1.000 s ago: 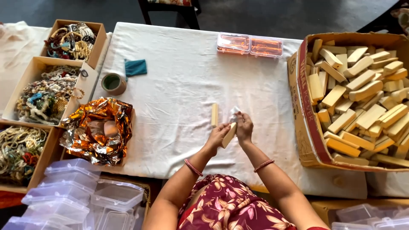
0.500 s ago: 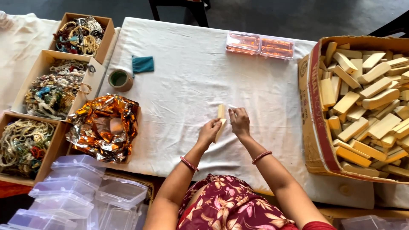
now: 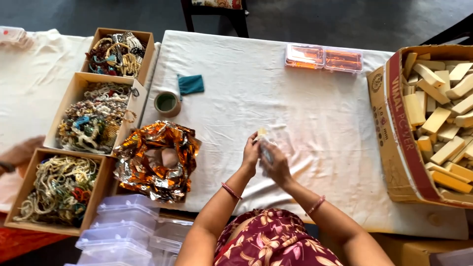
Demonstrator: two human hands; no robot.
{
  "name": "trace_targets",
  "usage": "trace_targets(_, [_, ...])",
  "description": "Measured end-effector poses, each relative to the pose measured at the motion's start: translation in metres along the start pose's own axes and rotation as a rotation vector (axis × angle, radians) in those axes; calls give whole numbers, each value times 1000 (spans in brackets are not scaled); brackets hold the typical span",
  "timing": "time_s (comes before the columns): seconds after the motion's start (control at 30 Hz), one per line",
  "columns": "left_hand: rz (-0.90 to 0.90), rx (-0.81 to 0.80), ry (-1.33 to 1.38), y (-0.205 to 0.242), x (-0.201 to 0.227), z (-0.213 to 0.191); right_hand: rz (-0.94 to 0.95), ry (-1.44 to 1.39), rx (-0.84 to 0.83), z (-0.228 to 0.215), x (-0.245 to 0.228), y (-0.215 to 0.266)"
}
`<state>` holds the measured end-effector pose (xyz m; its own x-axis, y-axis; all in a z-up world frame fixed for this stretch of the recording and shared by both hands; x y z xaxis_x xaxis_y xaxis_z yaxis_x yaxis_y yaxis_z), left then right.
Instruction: Packaging small rectangular blocks by wrapping them in foil and placing them in containers.
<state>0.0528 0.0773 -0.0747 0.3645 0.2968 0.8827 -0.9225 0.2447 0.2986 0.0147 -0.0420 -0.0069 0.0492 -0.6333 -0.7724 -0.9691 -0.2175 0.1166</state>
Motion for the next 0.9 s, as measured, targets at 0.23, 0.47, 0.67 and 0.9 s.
trace_targets(0.23, [-73,-258,269,28,29,15,-325,151,258,3,-18,-25])
trace_targets(0.47, [-166,-250,408,42,38,43,-233,-62,169,7,-13,2])
trace_targets(0.67, [-113,-214,-136,34,-2,88,93,-922,190,-31,75,-27])
trace_targets(0.9, [-69,111,31,-1,-26,82,437,-1103,-66,-15,6,40])
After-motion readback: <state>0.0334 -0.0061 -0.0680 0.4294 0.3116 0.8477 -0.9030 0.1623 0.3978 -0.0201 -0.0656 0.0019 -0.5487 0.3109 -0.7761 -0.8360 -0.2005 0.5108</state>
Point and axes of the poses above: each hand's wrist, its own y-axis away from the middle knuckle, its own z-axis out of the palm, x = y × z, the point moved 2 cm from there along -y, towards the middle knuckle, and after that the axes turned 13 degrees about -x, right-handed, at the moved point
